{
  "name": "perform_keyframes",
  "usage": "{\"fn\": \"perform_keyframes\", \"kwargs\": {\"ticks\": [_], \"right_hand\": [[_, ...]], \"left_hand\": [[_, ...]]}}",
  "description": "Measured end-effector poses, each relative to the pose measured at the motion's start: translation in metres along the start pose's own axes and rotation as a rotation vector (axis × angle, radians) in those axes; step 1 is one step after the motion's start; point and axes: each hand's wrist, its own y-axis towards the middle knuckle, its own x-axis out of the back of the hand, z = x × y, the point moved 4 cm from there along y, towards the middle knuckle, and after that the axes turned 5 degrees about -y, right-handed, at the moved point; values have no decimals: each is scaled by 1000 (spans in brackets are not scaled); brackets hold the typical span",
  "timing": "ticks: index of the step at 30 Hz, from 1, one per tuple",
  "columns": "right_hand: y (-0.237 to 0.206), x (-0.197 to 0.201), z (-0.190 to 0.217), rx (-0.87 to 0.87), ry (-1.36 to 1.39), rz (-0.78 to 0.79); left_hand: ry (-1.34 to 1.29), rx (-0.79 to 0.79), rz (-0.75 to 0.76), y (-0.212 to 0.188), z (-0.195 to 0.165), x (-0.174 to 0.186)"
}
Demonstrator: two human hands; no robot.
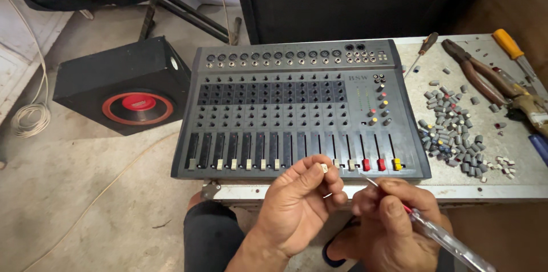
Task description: The person works on an audio mixing console placed on a bench, using a screwdriver-like tool to loosen and remove fader knobs and small components, placing removed parts on the table beside the console, and occasionally pressing the faders and knobs on the mixer.
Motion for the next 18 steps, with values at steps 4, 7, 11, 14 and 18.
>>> {"fn": "perform_keyframes", "kwargs": {"ticks": [4, 7, 11, 14, 18], "right_hand": [[0, -11, -1, 150, -334, 3], [-4, -14, 6, 100, -555, -2], [-4, -21, 9, 178, -619, 28], [-3, -21, 10, 196, -682, 62], [-6, -18, 11, 193, -692, 45]], "left_hand": [[17, -6, -29, 1, 5, 0], [29, 1, -27, 1, 5, 2], [80, -4, -44, 0, 7, 5], [130, -30, -56, -1, 8, 6], [190, -65, -53, -3, 8, 6]]}}
